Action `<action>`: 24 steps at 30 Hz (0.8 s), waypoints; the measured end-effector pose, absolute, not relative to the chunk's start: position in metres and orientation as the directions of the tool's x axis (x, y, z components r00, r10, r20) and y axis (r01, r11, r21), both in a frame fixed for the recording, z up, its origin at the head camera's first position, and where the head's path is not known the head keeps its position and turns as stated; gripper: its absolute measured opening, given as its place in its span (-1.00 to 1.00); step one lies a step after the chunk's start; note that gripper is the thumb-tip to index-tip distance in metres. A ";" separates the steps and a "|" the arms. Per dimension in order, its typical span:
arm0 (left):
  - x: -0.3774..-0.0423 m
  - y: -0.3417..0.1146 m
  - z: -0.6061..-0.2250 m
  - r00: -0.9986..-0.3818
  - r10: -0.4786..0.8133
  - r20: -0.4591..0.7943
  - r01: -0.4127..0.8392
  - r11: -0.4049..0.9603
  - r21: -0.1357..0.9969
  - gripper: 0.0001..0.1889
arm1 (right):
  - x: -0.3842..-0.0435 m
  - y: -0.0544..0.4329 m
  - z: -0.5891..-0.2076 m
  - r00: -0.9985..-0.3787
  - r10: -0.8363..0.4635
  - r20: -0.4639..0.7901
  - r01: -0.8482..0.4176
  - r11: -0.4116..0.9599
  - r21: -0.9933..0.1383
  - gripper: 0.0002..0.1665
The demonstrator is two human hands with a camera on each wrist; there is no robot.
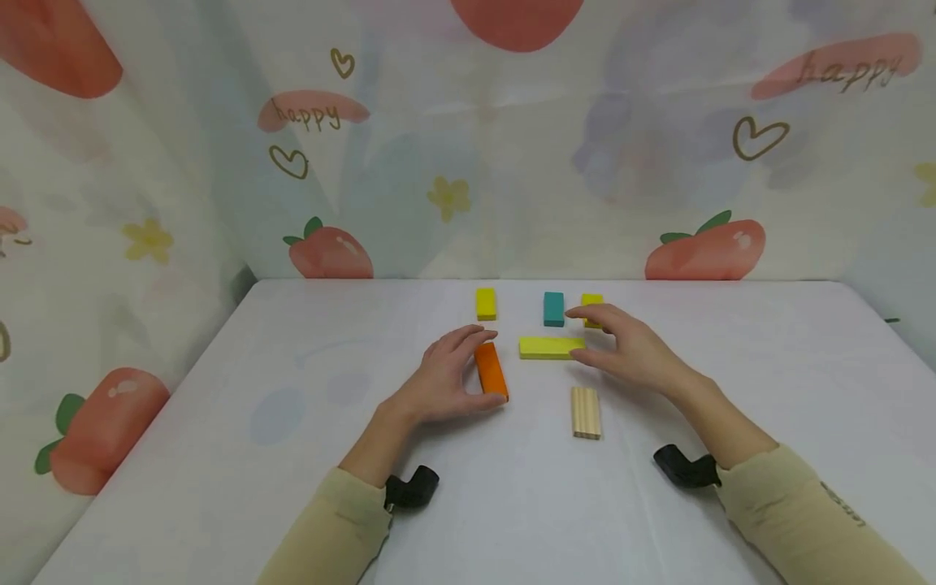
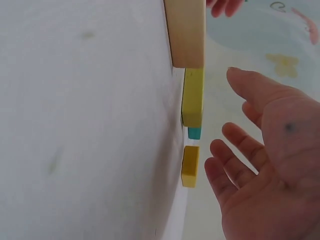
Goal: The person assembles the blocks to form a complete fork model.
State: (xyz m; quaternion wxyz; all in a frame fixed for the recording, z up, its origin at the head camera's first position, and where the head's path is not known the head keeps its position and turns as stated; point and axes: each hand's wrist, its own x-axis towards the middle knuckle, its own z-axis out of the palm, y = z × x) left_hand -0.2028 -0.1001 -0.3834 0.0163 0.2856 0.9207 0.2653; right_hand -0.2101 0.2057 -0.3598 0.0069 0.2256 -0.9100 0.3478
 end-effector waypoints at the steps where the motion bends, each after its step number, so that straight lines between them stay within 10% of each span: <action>1: -0.203 -0.100 -0.384 -0.836 0.534 0.124 0.518 0.695 0.498 -0.13 | -0.210 0.206 -0.360 -0.896 -0.408 0.172 -0.418 0.651 -0.634 -0.34; 24: -0.205 -0.099 -0.386 -0.840 0.535 0.084 0.509 0.726 0.463 -0.18 | -0.211 0.203 -0.368 -0.914 -0.393 0.102 -0.357 0.658 -0.663 -0.38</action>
